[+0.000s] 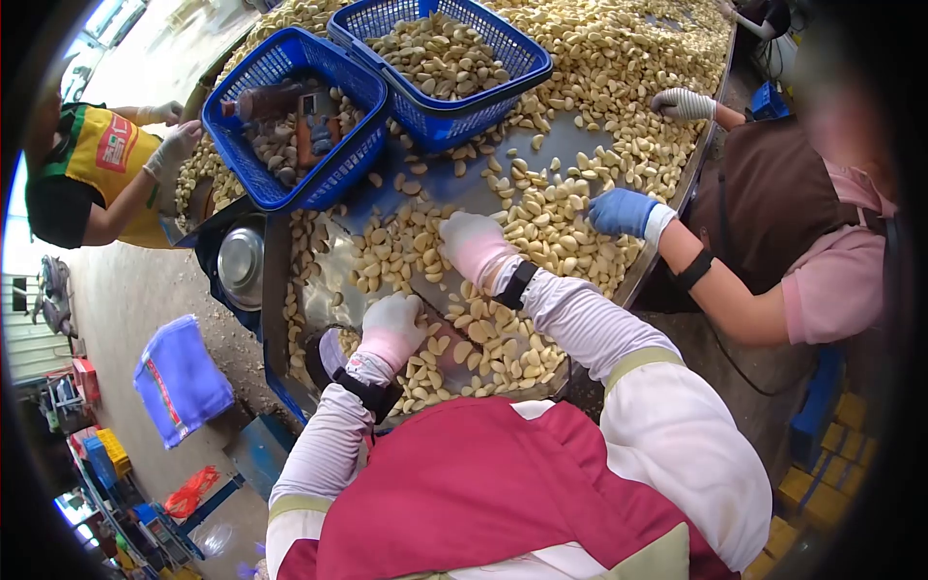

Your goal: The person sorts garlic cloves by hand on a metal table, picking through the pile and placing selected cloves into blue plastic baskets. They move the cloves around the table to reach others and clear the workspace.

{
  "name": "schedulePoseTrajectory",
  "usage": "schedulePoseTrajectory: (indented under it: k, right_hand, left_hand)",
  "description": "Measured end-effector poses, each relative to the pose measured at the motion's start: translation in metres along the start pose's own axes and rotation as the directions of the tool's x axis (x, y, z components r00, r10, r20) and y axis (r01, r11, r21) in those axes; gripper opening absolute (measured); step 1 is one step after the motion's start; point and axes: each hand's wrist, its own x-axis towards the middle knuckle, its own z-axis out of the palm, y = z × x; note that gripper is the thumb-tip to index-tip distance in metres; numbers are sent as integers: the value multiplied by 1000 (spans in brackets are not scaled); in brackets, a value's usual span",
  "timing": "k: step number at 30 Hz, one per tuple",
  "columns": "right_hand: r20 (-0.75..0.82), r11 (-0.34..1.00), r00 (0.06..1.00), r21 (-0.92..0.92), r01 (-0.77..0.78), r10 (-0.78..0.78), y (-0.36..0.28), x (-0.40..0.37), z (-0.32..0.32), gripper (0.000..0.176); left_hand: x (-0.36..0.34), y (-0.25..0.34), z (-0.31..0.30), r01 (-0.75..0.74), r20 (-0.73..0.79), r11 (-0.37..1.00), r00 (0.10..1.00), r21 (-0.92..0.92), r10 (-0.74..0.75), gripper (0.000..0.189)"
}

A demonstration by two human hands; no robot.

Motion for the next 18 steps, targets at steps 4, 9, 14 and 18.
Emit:
schedulePoseTrajectory:
  k: [4,9,14,18]
  right_hand:
    - [220,727,974,677,-111,-57,4,-16,-21,26]
    - [590,-482,789,648,-590,-172,-20,-30,-6,25]
    - [-131,-751,971,657,-65,-198,5,38,-117,35]
    - [15,-703,999,711,25,50,17,44,-160,62]
  left_hand:
    - [5,1,-13,58,-179,918,974,-393,-138,18]
    - [19,35,-33,-200,-342,389,875,-899,-342,26]
    - [49,20,-35,-132,-528,942,847,-310,-55,30]
    - [42,19,-13,-399,-273,900,859,175,433,46]
